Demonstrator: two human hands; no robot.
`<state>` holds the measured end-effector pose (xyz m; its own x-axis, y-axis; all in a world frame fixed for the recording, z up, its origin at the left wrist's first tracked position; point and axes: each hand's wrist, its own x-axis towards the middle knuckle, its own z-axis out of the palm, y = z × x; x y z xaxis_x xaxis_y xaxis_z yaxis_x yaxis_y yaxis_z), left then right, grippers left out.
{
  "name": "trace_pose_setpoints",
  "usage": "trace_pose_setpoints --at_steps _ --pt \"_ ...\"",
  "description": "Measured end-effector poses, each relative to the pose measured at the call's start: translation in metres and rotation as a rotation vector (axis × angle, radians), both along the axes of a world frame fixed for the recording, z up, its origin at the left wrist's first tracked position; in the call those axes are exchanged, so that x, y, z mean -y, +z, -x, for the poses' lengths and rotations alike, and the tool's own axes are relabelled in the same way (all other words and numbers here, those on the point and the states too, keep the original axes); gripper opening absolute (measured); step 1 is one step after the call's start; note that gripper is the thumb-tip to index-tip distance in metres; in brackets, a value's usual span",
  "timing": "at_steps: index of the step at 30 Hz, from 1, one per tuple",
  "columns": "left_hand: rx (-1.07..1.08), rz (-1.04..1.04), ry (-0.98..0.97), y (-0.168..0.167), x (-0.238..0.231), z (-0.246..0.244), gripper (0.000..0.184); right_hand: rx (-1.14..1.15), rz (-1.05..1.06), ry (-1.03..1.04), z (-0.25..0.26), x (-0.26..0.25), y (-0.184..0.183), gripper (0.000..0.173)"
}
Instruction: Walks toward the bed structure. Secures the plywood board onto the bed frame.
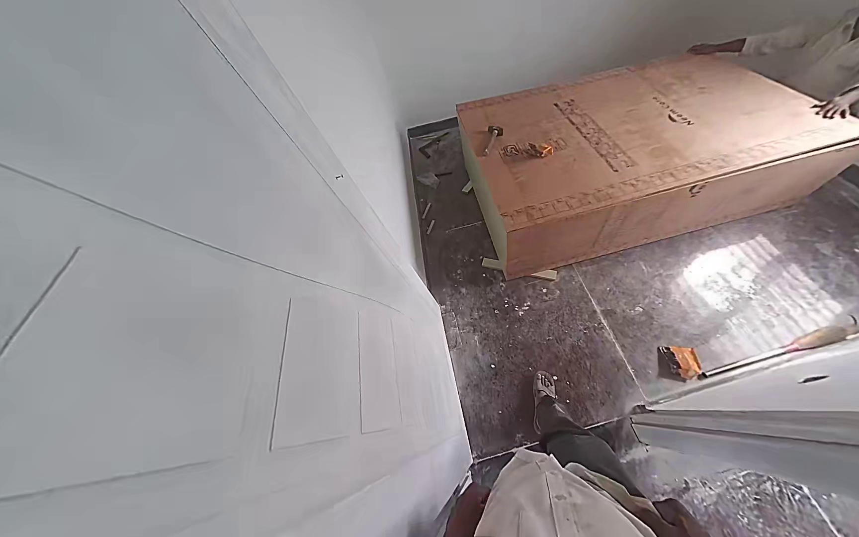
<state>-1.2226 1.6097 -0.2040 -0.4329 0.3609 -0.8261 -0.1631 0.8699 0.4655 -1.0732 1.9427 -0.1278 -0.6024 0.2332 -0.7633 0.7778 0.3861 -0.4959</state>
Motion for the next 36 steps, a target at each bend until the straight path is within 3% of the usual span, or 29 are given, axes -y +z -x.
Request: trace_pose_setpoints --at_steps 1,3,7,9,12,18,24,32,36 --pt "0.052 0.057 0.021 0.003 -0.016 0.021 0.040 -0.014 0.012 0.033 0.028 -0.017 -0.005 0.045" --pt "-0.075 -0.014 0.098 0.005 -0.032 0.052 0.038 -0.029 0.012 0.096 0.092 -0.051 -0.008 0.043" --pt "-0.155 0.056 0.311 0.058 -0.079 0.136 0.046 0.034 0.025 0.249 0.216 -0.099 -0.001 0.041" --pt "-0.153 0.118 0.395 0.059 -0.095 0.167 0.050 0.096 0.036 0.311 0.261 -0.115 -0.001 0.044" --pt "-0.157 0.128 0.442 0.030 -0.114 0.211 0.051 0.140 0.058 0.317 0.324 -0.132 -0.004 0.043" --pt "-0.085 0.144 0.336 0.013 -0.130 0.365 0.051 0.198 0.056 0.239 0.465 -0.136 -0.024 0.041" --pt "-0.060 0.101 0.311 0.041 -0.119 0.557 0.049 0.184 0.025 0.228 0.635 -0.122 -0.014 0.043" --pt "-0.002 0.170 0.399 0.033 -0.110 0.701 0.044 0.137 0.122 0.248 0.814 -0.120 0.010 0.040" --pt "-0.028 0.169 0.550 0.038 -0.118 0.792 0.036 0.093 0.177 0.257 0.913 -0.124 -0.015 0.040"
